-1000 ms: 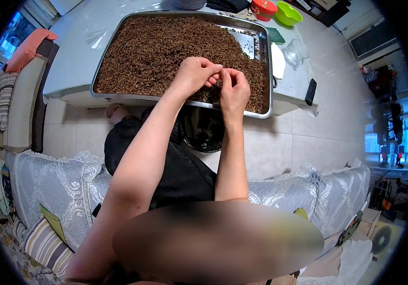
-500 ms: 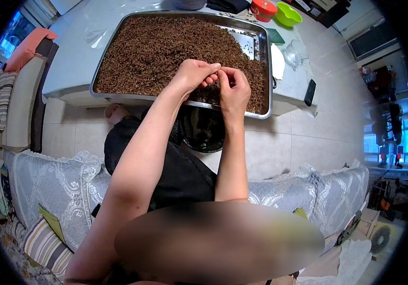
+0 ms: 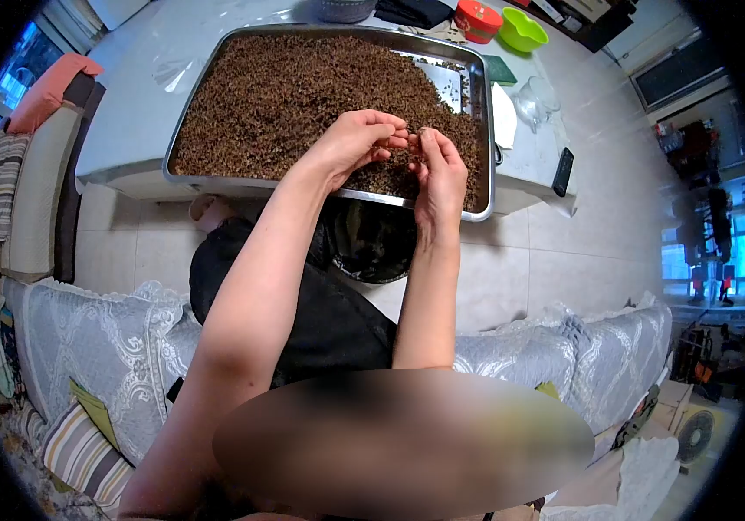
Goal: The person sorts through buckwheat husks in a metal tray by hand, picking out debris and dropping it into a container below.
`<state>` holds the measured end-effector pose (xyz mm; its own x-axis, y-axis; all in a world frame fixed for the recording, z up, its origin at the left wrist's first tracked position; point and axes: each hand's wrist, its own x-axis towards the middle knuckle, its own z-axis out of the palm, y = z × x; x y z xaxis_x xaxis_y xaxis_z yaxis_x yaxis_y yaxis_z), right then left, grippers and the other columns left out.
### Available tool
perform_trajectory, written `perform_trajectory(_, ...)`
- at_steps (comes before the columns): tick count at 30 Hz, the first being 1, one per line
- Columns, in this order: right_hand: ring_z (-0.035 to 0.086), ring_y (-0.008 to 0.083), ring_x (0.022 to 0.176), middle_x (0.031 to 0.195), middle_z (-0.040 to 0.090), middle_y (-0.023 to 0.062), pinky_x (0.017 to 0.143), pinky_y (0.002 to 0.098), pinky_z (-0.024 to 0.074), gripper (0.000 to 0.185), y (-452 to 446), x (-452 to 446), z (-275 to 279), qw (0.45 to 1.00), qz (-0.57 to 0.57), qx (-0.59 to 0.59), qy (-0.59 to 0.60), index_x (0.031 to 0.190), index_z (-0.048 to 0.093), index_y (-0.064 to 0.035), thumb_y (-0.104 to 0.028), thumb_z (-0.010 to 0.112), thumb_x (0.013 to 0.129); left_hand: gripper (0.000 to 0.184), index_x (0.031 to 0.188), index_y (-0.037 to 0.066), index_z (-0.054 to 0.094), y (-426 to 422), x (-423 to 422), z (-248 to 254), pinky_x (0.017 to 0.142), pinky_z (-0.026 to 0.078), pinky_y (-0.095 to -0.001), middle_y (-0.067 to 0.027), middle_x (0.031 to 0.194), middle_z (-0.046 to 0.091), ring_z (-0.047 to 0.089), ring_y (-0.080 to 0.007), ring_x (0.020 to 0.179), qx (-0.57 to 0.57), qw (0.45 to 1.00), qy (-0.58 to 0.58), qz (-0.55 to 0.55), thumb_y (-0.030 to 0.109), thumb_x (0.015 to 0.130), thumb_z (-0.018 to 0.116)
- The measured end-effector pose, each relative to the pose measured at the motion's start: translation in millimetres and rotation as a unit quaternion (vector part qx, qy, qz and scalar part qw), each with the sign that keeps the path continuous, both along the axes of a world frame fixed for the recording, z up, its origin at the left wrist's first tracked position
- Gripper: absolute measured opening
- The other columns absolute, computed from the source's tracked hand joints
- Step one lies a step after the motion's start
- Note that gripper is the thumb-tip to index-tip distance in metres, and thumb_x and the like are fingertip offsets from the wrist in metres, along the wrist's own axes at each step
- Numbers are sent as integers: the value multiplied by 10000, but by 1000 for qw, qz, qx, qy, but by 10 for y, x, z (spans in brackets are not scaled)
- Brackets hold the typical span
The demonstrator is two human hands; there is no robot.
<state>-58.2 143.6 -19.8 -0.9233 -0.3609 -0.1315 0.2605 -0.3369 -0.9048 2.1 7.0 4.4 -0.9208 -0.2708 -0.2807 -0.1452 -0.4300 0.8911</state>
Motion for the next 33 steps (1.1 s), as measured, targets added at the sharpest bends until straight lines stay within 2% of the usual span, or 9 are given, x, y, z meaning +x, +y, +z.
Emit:
perform_trajectory(3, 559, 60, 731, 852, 658, 21, 619, 248, 455, 189, -26, -25, -81, 994, -11, 81, 74, 1011, 665, -13, -189, 638, 946, 224, 980, 18, 668, 19, -36, -28, 616, 460, -195, -12, 843, 664, 578, -55, 730, -55, 998, 6, -5, 230, 911, 685)
perform_trajectory(7, 525, 57, 674, 799, 633, 28, 575, 222, 429, 189, -111, -15, -167, 907, -89, 265, 315, 991, 661, 10, -171, 630, 948, 222, 929, 15, 684, 27, -73, -114, 608, 451, -204, -18, 789, 665, 570, -71, 672, -119, 992, 15, 25, 230, 884, 718)
perform_trajectory(9, 523, 64, 666, 787, 627, 30, 576, 216, 435, 190, -100, -27, -169, 966, -35, 157, 201, 1001, 649, 17, -165, 625, 951, 204, 944, 12, 672, -16, -85, -137, 619, 464, -205, -23, 818, 668, 575, -73, 685, -127, 992, 10, 9, 210, 902, 693)
perform_trajectory(11, 557, 87, 690, 810, 634, 40, 573, 213, 448, 188, -88, -39, -142, 998, 3, 25, 63, 1029, 634, 20, -153, 613, 957, 190, 974, 15, 664, -29, -93, -152, 640, 479, -206, -33, 867, 675, 584, -74, 709, -51, 998, 25, 9, 196, 917, 670)
perform_trajectory(14, 583, 105, 747, 879, 648, 50, 587, 219, 459, 190, -6, -60, -80, 990, 25, -119, -74, 1050, 639, 9, -157, 609, 960, 157, 1013, 24, 651, -23, -55, -46, 678, 500, -199, -33, 908, 673, 600, -68, 756, 6, 1000, 6, 15, 154, 944, 599)
perform_trajectory(15, 600, 118, 833, 961, 658, 59, 678, 243, 486, 195, 24, -74, -69, 986, 56, -134, -85, 1077, 647, -10, -161, 609, 960, 156, 1010, 24, 652, -17, -51, -35, 680, 498, -196, -29, 902, 671, 601, -67, 757, 17, 1000, 3, 20, 151, 943, 591)
perform_trajectory(18, 603, 122, 897, 1018, 663, 63, 783, 271, 486, 221, 33, -64, -39, 984, 80, -138, -76, 1114, 644, -14, -169, 607, 961, 164, 1008, 20, 653, 23, -35, -15, 683, 496, -196, -23, 897, 670, 609, -73, 773, 49, 999, 6, -8, 147, 938, 576)
perform_trajectory(21, 604, 123, 931, 1046, 666, 58, 828, 279, 479, 245, -24, -5, 31, 990, 34, -124, -64, 1137, 644, -15, -168, 635, 945, 174, 1017, 15, 657, 32, -43, -3, 684, 492, -200, -19, 900, 673, 615, -77, 781, 45, 999, 5, -30, 147, 927, 587)
perform_trajectory(33, 614, 121, 870, 1006, 677, 49, 756, 254, 487, 230, -81, -13, 43, 998, -17, -65, 11, 1101, 651, -10, -162, 665, 928, 204, 1061, 7, 671, 38, -72, -44, 625, 453, -187, -8, 849, 665, 582, -54, 721, -99, 994, 30, -18, 162, 936, 625)
